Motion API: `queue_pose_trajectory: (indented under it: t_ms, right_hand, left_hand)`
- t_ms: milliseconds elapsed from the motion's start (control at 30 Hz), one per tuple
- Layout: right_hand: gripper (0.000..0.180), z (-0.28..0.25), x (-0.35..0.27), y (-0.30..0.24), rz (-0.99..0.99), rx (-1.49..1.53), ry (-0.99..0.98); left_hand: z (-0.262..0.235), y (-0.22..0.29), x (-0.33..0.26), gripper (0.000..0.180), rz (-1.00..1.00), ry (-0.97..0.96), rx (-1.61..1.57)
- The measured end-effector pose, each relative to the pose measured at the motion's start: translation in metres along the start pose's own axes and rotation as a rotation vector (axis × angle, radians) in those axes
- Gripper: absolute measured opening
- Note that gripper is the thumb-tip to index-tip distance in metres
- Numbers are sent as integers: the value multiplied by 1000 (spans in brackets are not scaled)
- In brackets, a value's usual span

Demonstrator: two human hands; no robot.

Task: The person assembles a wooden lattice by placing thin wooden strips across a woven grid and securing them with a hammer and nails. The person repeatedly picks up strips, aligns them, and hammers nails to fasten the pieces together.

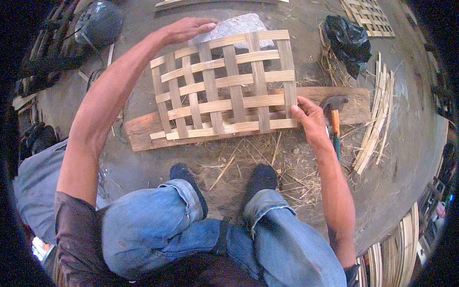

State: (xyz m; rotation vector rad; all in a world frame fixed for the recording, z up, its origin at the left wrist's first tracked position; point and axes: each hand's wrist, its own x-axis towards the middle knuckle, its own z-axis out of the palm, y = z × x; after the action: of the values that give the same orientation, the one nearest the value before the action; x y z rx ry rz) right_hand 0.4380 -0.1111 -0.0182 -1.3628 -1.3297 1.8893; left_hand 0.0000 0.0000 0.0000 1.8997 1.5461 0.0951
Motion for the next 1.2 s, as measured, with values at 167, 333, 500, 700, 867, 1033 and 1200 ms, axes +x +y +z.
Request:
queue_pose_trajectory:
  t_ms: [167,333,500,700,867,1033,1200]
  right_hand:
    - [37,2,-1,6,64,-61,57]
    - [33,12,-1,1,46,-138,130]
    - [40,21,-13,-9,-118,-418,129]
    - [46,1,-7,-13,72,-190,8]
    - [42,-4,9,-12,130,-89,-49]
    - [46,2,5,-18,120,-94,39]
    - [47,-3,9,-13,122,-134,1]
  left_hand:
    - [-10,-22,-46,51,31,309,-4]
    - [11,-44,-167,38,-125,582,-73]
    - [67,-40,-292,27,-90,366,-30]
    - [111,-2,-318,36,5,267,57]
    - [114,-15,-319,35,9,226,43]
    - [107,-9,-305,28,95,184,85]
    - [112,-9,-302,28,127,215,72]
